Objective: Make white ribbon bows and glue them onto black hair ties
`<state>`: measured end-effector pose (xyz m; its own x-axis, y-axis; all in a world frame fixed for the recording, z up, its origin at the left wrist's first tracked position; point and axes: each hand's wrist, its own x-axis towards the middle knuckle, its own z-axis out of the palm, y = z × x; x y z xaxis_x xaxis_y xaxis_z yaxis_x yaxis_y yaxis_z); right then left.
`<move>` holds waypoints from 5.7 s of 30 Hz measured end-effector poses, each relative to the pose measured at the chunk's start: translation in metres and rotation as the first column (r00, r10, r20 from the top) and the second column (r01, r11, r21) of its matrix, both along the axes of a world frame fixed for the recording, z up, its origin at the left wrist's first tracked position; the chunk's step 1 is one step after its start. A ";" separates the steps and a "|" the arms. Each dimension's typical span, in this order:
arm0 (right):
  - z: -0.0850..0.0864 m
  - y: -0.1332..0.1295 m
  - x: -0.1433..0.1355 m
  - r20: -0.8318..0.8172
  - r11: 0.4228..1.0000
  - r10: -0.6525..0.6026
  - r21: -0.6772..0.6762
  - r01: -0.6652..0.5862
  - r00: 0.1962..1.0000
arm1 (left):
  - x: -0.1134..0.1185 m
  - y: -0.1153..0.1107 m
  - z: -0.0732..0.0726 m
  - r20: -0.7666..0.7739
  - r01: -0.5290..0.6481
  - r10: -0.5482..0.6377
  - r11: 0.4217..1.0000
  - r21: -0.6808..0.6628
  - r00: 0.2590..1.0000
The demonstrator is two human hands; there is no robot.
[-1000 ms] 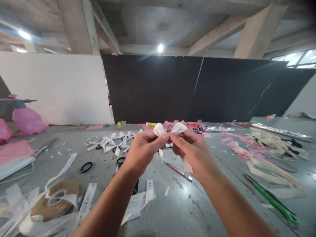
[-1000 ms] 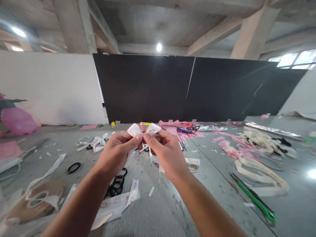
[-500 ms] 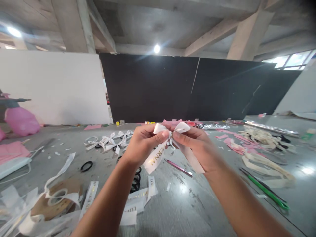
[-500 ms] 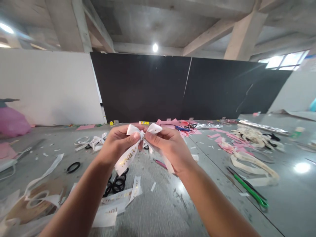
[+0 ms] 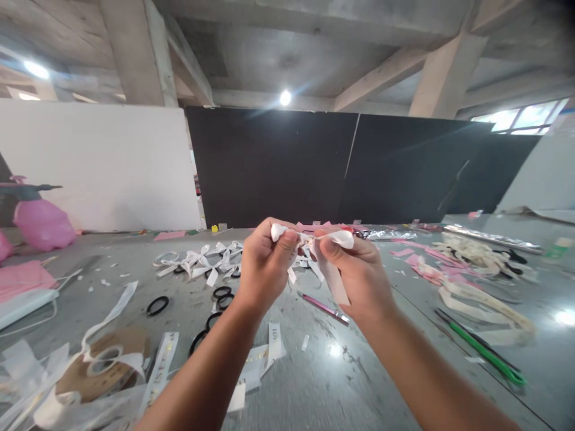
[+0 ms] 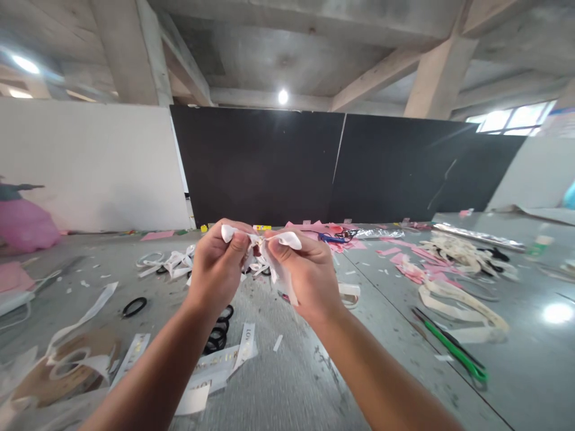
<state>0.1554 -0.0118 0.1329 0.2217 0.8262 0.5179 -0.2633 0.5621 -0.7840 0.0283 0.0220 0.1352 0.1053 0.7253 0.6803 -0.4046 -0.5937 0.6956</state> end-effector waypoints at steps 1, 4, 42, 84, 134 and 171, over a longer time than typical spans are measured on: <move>-0.002 0.001 0.000 -0.011 1.000 -0.014 0.011 0.014 1.000 | 0.000 0.001 -0.001 0.004 -0.040 0.040 0.999 0.004 0.999; -0.004 0.003 -0.001 -0.048 1.000 -0.030 -0.005 0.030 0.998 | 0.003 0.003 -0.004 0.080 -0.084 0.085 0.996 -0.022 0.993; 0.013 0.005 0.032 0.627 0.992 -0.007 -0.096 0.086 0.779 | -0.004 0.008 0.004 -0.559 0.032 -0.011 0.999 0.028 0.829; 0.011 0.002 0.025 0.514 0.996 -0.033 -0.053 0.071 0.857 | -0.016 0.008 0.004 -0.664 -0.200 0.534 0.834 0.514 0.524; 0.004 0.008 0.021 0.450 0.982 -0.185 0.049 0.183 0.874 | -0.002 0.004 0.003 -0.437 0.005 0.032 0.996 0.084 0.899; 0.010 0.006 0.029 0.614 0.960 -0.268 0.109 0.257 0.743 | -0.017 0.005 0.014 -0.646 -0.031 0.208 0.961 0.274 0.734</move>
